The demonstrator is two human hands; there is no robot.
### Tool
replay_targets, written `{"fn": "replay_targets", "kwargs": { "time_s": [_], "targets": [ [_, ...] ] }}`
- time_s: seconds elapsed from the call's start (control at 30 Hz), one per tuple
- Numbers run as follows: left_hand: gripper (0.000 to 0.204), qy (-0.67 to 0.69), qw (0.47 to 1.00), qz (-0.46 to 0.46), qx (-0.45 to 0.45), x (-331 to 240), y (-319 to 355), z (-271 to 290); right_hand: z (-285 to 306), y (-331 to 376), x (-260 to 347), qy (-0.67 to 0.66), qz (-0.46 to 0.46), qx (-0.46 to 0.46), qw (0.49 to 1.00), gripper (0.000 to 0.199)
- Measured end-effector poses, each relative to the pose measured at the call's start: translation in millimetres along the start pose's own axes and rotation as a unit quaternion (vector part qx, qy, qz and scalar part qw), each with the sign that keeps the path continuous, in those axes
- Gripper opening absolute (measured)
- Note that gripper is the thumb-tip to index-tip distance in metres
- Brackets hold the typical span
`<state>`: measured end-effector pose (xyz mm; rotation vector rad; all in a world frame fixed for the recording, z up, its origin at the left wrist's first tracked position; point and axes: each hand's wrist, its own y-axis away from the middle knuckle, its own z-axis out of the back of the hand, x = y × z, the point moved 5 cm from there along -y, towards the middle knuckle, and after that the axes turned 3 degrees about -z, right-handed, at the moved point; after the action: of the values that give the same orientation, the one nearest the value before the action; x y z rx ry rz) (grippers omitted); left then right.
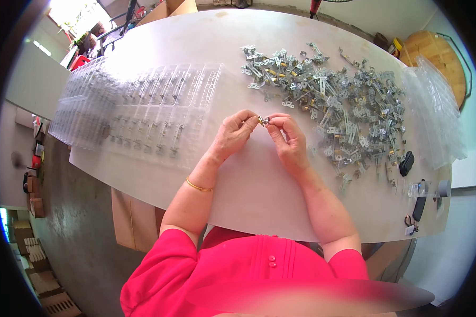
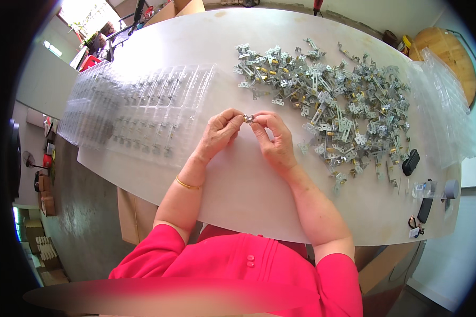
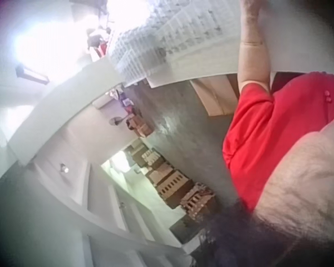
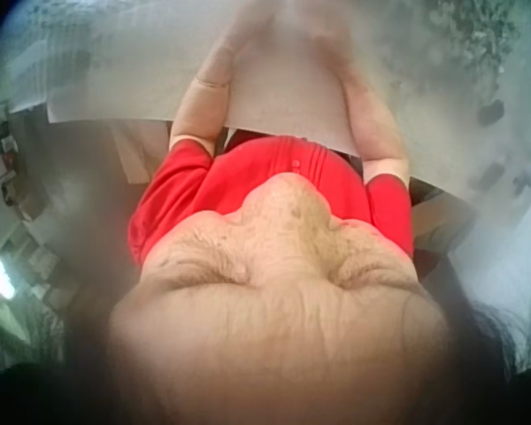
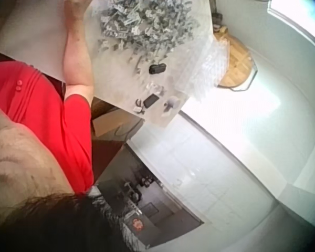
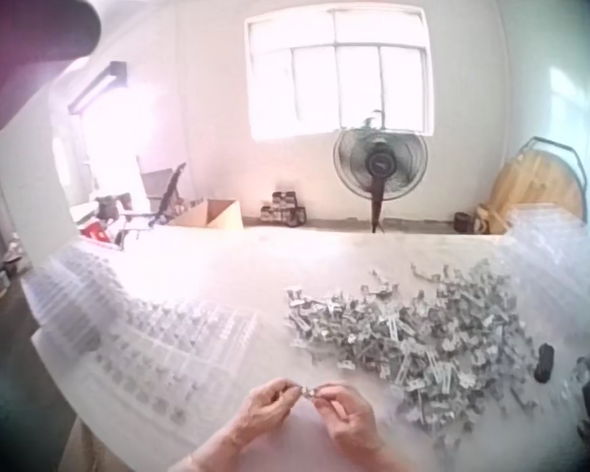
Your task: The person is manually assembling small metal hinge components and placing them into a plastic organizer tray.
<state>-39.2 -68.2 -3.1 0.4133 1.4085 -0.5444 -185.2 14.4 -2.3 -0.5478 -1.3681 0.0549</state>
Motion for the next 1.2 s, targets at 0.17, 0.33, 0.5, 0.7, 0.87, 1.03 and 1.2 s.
{"fn": "replay_targets", "kwargs": {
  "time_s": [0.17, 0.33, 0.5, 0.7, 0.87, 1.03, 1.2],
  "targets": [
    [0.042, 0.05, 0.997, 0.05, 0.031, -2.5, 2.9, 3.5, -0.5, 1.6, -11.2, -0.105, -0.058, -0.001, 0.993, 0.007],
    [0.057, 0.21, 0.974, 0.061, 0.054, -1.2, 0.8, 5.0, 0.5, -1.1, -13.6, -0.274, -0.125, -0.049, 0.952, 0.008],
    [0.043, 0.297, 0.951, -0.073, 0.056, -5.8, -4.7, 6.8, 0.2, -0.4, -24.2, -0.415, -0.177, -0.084, 0.888, 0.011],
    [0.034, 0.185, 0.975, -0.118, 0.041, -12.6, -1.6, -4.3, -5.4, 2.5, -26.0, -0.449, -0.224, -0.078, 0.861, 0.01],
    [0.03, 0.183, 0.978, -0.098, -0.016, -5.3, -3.8, 4.7, -10.2, 5.4, -24.5, -0.235, -0.193, -0.094, 0.948, 0.012],
    [0.028, 0.124, 0.989, -0.067, -0.04, -0.2, -1.1, 7.7, -13.6, 6.3, -2.6, -0.193, -0.161, -0.06, 0.966, 0.01],
    [0.023, -0.015, 0.998, -0.045, -0.043, -6.8, 2.6, 5.5, -18.8, 10.5, 2.1, -0.152, -0.172, -0.02, 0.973, 0.008]
  ]
}}
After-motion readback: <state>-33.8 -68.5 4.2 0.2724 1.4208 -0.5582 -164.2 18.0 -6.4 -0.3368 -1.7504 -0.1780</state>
